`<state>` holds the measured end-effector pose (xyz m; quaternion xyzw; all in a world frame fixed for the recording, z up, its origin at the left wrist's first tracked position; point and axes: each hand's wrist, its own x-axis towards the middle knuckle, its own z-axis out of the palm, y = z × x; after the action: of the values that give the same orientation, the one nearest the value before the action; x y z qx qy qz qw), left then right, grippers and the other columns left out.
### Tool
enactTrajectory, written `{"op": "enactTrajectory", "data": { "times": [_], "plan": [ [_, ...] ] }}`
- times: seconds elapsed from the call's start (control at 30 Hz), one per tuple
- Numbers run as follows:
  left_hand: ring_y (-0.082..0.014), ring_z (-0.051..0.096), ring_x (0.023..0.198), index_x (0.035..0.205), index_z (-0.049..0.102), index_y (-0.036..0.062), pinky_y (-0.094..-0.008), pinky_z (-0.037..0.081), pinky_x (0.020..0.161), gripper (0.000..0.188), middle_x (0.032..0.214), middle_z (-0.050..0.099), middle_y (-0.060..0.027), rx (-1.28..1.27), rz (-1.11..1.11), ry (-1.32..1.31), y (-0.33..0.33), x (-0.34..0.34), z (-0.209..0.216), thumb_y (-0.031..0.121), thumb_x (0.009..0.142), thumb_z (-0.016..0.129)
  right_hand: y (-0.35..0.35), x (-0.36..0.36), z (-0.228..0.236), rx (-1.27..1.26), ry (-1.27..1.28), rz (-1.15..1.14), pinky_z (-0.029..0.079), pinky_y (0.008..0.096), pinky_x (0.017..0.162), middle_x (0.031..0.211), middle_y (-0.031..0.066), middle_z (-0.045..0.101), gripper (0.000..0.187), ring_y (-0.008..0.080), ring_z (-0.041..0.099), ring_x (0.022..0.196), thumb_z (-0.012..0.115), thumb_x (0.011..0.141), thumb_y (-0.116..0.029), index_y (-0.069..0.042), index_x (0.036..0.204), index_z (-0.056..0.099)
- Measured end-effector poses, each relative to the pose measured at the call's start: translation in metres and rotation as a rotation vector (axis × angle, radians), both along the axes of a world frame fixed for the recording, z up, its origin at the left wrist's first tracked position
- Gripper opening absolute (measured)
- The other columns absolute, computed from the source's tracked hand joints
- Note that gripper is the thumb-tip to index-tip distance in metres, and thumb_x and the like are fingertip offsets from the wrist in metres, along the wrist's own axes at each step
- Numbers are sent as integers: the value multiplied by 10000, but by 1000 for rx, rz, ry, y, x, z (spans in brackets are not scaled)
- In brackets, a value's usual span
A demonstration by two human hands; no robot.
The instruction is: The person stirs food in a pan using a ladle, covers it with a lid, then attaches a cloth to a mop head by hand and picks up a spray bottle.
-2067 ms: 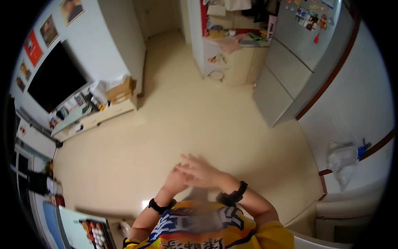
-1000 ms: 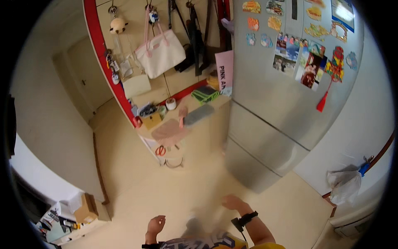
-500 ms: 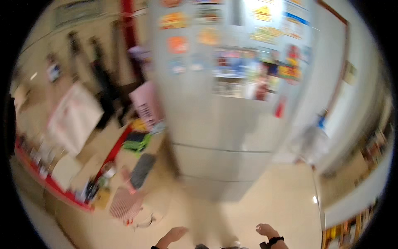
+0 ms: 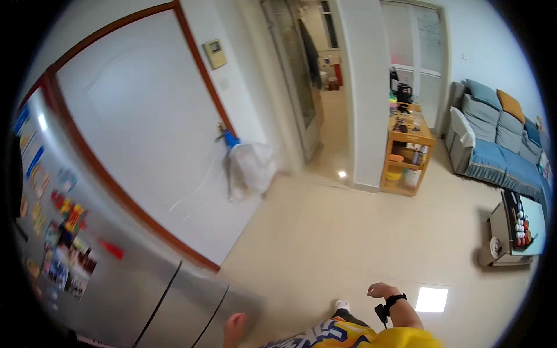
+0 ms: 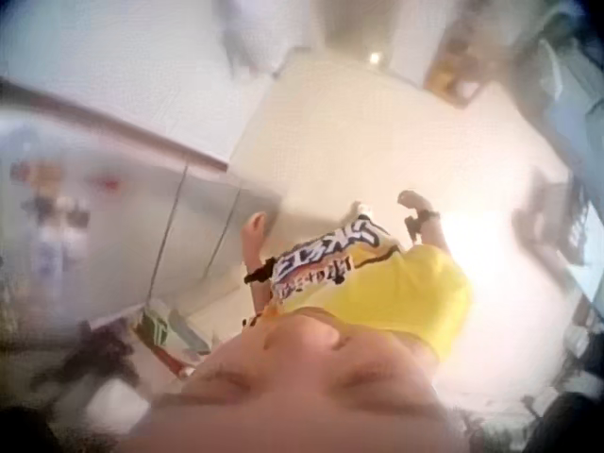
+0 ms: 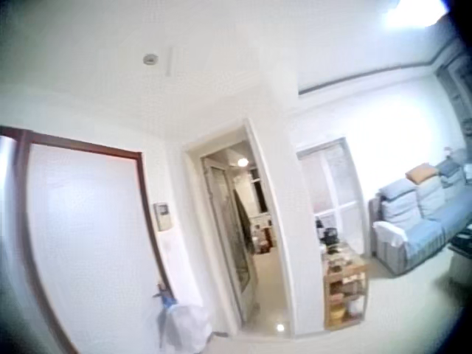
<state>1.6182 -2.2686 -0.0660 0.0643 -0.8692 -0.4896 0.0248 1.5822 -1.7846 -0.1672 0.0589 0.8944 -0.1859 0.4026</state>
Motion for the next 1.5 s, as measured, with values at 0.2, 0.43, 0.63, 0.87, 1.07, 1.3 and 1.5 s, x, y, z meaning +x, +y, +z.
{"op": "enactTrajectory", "data": {
  "times": [0.2, 0.43, 0.63, 0.87, 1.07, 1.3, 1.5],
  "plan": [
    [-250, 553, 660, 827, 560, 23, -323, 434, 608, 228, 730, 582, -118, -91, -88, -100, 53, -111, -39, 227, 802, 462, 76, -22, -19, -58, 2, -256, 377, 353, 855, 1060, 122, 525, 402, 276, 471, 1006, 505, 716, -346, -105, 1036, 536],
    [-192, 555, 648, 879, 568, 6, -283, 439, 592, 221, 734, 583, -106, -273, -157, -58, 96, -249, -14, 198, 802, 492, 84, -132, -8, -209, 50, -390, 410, 329, 809, 1005, 141, 551, 395, 272, 512, 945, 523, 724, -317, -74, 1035, 532],
    [-265, 559, 699, 906, 560, 17, -328, 443, 604, 252, 769, 580, -148, -297, -214, -112, 86, -372, -41, 235, 802, 488, 90, -265, -7, -212, 132, -399, 424, 327, 786, 955, 140, 572, 370, 266, 532, 908, 516, 730, -288, -60, 1020, 533],
    [-335, 540, 760, 925, 555, 36, -373, 434, 645, 245, 817, 570, -182, -272, -376, -33, 114, -574, -81, 228, 794, 477, 117, -371, 25, -156, 79, -632, 430, 310, 773, 931, 133, 582, 355, 250, 546, 885, 526, 748, -294, -71, 1024, 531],
    [-260, 548, 691, 924, 524, 24, -314, 424, 598, 187, 812, 554, -164, -303, -648, 32, 214, -749, -44, 153, 802, 468, 135, -449, 19, -193, 34, -779, 430, 313, 765, 939, 137, 578, 357, 245, 544, 888, 527, 732, -268, -45, 1010, 540],
    [-279, 551, 634, 863, 561, 39, -323, 424, 580, 174, 681, 564, -142, -384, -666, 115, 245, -894, -21, 183, 785, 503, 178, -643, -47, -202, 125, -598, 394, 356, 815, 999, 133, 554, 382, 284, 517, 923, 507, 730, -330, -67, 1003, 552],
    [-261, 555, 685, 847, 570, 21, -320, 434, 584, 173, 761, 571, -152, -571, -626, -150, 267, -1004, -17, 173, 781, 519, 167, -903, -12, -351, 367, -263, 409, 333, 774, 969, 140, 555, 367, 285, 518, 902, 507, 743, -331, -67, 996, 532]
  ]
}}
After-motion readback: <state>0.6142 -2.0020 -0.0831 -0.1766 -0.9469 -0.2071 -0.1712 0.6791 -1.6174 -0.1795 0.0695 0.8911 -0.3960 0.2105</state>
